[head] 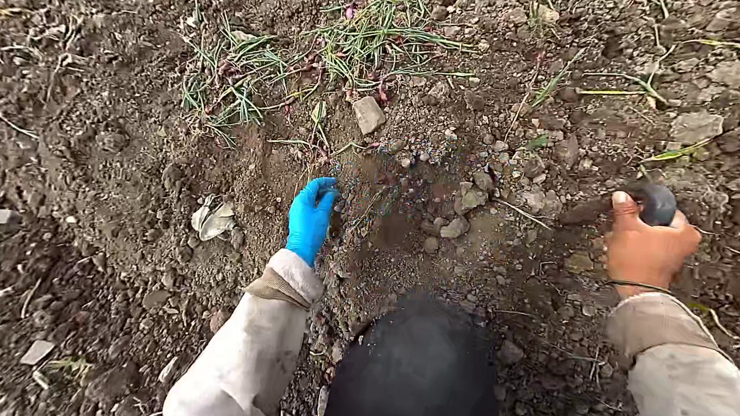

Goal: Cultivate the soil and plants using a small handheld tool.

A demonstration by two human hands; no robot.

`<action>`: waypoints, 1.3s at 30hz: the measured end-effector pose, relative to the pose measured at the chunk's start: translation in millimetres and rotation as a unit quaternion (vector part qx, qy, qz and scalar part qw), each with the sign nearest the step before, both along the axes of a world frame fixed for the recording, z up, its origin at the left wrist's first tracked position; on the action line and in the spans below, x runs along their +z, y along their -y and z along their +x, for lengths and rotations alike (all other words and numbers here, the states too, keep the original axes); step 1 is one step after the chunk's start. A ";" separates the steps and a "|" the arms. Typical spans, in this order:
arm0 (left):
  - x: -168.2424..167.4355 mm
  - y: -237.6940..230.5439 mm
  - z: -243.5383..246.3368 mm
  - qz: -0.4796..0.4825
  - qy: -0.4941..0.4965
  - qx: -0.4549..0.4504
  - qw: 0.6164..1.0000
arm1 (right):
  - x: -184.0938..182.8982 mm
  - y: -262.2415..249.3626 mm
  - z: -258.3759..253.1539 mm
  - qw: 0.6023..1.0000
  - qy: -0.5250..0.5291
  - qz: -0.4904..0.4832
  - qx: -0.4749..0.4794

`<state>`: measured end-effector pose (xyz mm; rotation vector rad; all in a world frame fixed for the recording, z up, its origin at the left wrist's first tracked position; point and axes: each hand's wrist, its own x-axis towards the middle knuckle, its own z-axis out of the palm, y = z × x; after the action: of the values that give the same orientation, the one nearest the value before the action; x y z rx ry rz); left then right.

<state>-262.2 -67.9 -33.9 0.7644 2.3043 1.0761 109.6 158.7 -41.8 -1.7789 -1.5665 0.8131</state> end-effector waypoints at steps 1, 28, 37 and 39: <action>-14.6 24.4 -2.1 -0.027 0.002 0.044 0.999 | -1.1 0.3 0.4 1.000 -0.002 0.002 0.000; -10.8 -119.4 -12.9 -0.187 -0.284 -0.207 0.917 | -8.7 2.0 15.4 0.998 -0.062 -0.017 0.023; 8.5 -69.2 0.4 -0.048 -0.263 -0.127 0.955 | -10.2 16.1 18.7 0.997 -0.069 -0.018 0.012; 23.9 -51.2 8.2 -0.018 -0.277 -0.148 0.949 | -7.3 17.5 18.0 0.998 -0.060 -0.026 0.018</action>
<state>-254.0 -16.7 -9.9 1.4987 2.5193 0.7430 127.5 141.2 -49.1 -1.7091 -1.5151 0.9670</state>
